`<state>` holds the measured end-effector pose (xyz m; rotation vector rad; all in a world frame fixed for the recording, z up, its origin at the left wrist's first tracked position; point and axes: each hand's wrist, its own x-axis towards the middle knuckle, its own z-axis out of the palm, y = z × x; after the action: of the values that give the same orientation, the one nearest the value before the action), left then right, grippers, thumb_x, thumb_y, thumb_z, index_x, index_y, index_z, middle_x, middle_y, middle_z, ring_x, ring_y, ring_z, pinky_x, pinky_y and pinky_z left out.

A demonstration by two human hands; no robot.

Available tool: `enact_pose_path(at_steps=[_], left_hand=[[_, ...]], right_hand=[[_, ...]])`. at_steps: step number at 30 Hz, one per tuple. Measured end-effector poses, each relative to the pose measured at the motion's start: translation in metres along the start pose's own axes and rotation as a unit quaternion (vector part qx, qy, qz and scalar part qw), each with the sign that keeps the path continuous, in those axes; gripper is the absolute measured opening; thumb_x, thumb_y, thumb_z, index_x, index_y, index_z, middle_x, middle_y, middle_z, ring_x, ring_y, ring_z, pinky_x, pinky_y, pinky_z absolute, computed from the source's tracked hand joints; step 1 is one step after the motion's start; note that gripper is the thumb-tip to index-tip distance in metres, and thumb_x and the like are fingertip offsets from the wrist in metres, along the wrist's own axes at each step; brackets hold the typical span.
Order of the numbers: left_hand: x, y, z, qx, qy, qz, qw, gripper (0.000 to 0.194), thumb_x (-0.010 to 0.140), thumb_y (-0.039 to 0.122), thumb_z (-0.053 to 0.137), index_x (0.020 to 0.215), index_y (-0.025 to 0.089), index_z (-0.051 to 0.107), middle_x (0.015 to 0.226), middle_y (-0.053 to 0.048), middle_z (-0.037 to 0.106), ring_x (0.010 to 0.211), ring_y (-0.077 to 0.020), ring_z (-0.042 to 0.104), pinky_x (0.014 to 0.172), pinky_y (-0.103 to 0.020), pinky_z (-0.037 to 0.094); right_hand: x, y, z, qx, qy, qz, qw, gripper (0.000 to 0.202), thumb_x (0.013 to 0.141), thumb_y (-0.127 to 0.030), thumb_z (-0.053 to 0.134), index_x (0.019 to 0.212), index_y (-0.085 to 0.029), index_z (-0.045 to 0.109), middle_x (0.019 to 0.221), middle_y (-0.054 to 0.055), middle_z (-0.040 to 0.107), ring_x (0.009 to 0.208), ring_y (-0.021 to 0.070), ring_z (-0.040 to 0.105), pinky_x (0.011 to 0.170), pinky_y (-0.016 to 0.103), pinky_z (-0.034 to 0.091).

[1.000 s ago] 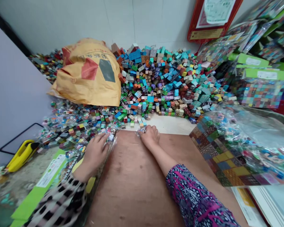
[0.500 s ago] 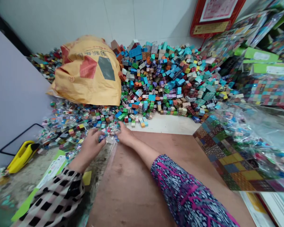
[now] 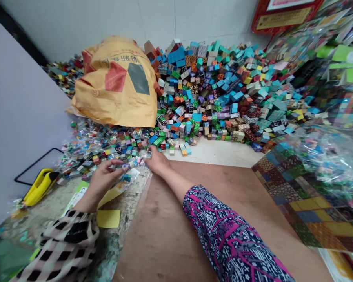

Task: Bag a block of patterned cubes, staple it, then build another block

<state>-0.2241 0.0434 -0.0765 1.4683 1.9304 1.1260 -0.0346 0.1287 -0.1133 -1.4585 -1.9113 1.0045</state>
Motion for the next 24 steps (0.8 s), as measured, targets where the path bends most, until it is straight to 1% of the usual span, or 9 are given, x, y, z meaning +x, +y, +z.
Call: enact_pose_path(at_steps=[2, 4, 7, 10, 14, 17, 19, 22, 24], left_hand=[[-0.003, 0.008, 0.006, -0.153, -0.021, -0.070, 0.986, 0.045, 0.054, 0.039, 0.085, 0.087, 0.015, 0.068, 0.075, 0.001, 0.062, 0.062, -0.0113, 0.052, 0.058, -0.022, 0.041], [-0.003, 0.019, 0.012, -0.251, -0.028, -0.100, 0.962, 0.048, 0.047, 0.034, 0.090, 0.085, 0.014, 0.068, 0.071, 0.003, 0.061, 0.062, -0.0092, 0.051, 0.057, -0.019, 0.039], [0.001, 0.032, 0.020, -0.308, -0.027, -0.111, 0.945, 0.047, 0.048, 0.036, 0.090, 0.082, 0.015, 0.067, 0.073, 0.002, 0.062, 0.063, -0.0096, 0.053, 0.056, -0.019, 0.042], [0.008, 0.037, 0.022, -0.364, -0.015, -0.130, 0.922, 0.044, 0.048, 0.035, 0.090, 0.079, 0.015, 0.064, 0.078, 0.001, 0.062, 0.066, -0.0106, 0.056, 0.056, -0.021, 0.047], [0.011, 0.032, 0.018, -0.414, -0.005, -0.151, 0.898, 0.035, 0.052, 0.026, 0.087, 0.075, 0.015, 0.064, 0.074, 0.002, 0.061, 0.062, -0.0100, 0.056, 0.053, -0.021, 0.049], [0.009, 0.028, 0.013, -0.429, 0.001, -0.164, 0.888, 0.026, 0.057, 0.020, 0.084, 0.074, 0.015, 0.065, 0.072, 0.001, 0.062, 0.062, -0.0102, 0.057, 0.053, -0.020, 0.050], [0.008, 0.028, 0.010, -0.432, 0.005, -0.170, 0.886, 0.023, 0.059, 0.018, 0.084, 0.073, 0.015, 0.065, 0.073, 0.001, 0.063, 0.063, -0.0103, 0.058, 0.053, -0.019, 0.050], [0.007, 0.030, 0.009, -0.425, 0.003, -0.172, 0.889, 0.026, 0.056, 0.020, 0.086, 0.073, 0.015, 0.066, 0.073, 0.000, 0.064, 0.063, -0.0103, 0.058, 0.052, -0.019, 0.049], [0.006, 0.032, 0.010, -0.414, -0.003, -0.170, 0.894, 0.031, 0.052, 0.023, 0.089, 0.072, 0.015, 0.066, 0.073, 0.000, 0.064, 0.063, -0.0108, 0.059, 0.051, -0.019, 0.048]], right_hand=[[0.002, -0.001, 0.001, -0.007, -0.002, -0.001, 1.000, 0.051, 0.079, -0.039, 0.066, 0.126, -0.023, 0.054, 0.105, 0.010, 0.068, 0.092, 0.0276, 0.061, 0.078, 0.037, 0.045], [0.003, -0.001, 0.002, -0.010, 0.005, -0.004, 1.000, 0.043, 0.079, -0.036, 0.065, 0.120, -0.022, 0.057, 0.101, 0.009, 0.068, 0.090, 0.0271, 0.061, 0.076, 0.036, 0.044], [0.001, 0.000, 0.001, -0.005, 0.023, -0.009, 1.000, 0.029, 0.081, -0.030, 0.062, 0.108, -0.022, 0.060, 0.093, 0.006, 0.067, 0.085, 0.0239, 0.059, 0.073, 0.033, 0.042], [-0.004, 0.002, -0.001, 0.011, 0.024, -0.027, 0.999, 0.013, 0.082, -0.027, 0.060, 0.093, -0.020, 0.062, 0.084, 0.002, 0.063, 0.079, 0.0193, 0.056, 0.069, 0.029, 0.039], [-0.023, 0.002, 0.003, 0.040, -0.036, -0.084, 0.995, 0.008, 0.082, -0.027, 0.063, 0.084, -0.019, 0.061, 0.075, -0.003, 0.059, 0.071, 0.0136, 0.053, 0.063, 0.023, 0.037], [-0.042, -0.006, 0.009, 0.047, -0.088, -0.124, 0.987, 0.010, 0.084, -0.029, 0.065, 0.086, -0.020, 0.063, 0.073, -0.003, 0.057, 0.070, 0.0126, 0.052, 0.063, 0.023, 0.038], [-0.050, -0.014, 0.010, 0.032, -0.091, -0.153, 0.984, 0.015, 0.092, -0.031, 0.057, 0.090, -0.019, 0.065, 0.082, 0.000, 0.059, 0.078, 0.0142, 0.053, 0.070, 0.025, 0.040], [-0.047, -0.024, 0.004, -0.058, -0.015, -0.171, 0.983, 0.025, 0.098, -0.030, 0.045, 0.105, -0.018, 0.066, 0.101, 0.008, 0.057, 0.095, 0.0194, 0.052, 0.082, 0.032, 0.042], [-0.038, -0.027, -0.002, -0.130, 0.041, -0.152, 0.979, 0.034, 0.094, -0.032, 0.052, 0.124, -0.019, 0.059, 0.113, 0.013, 0.052, 0.102, 0.0239, 0.051, 0.085, 0.036, 0.043]])
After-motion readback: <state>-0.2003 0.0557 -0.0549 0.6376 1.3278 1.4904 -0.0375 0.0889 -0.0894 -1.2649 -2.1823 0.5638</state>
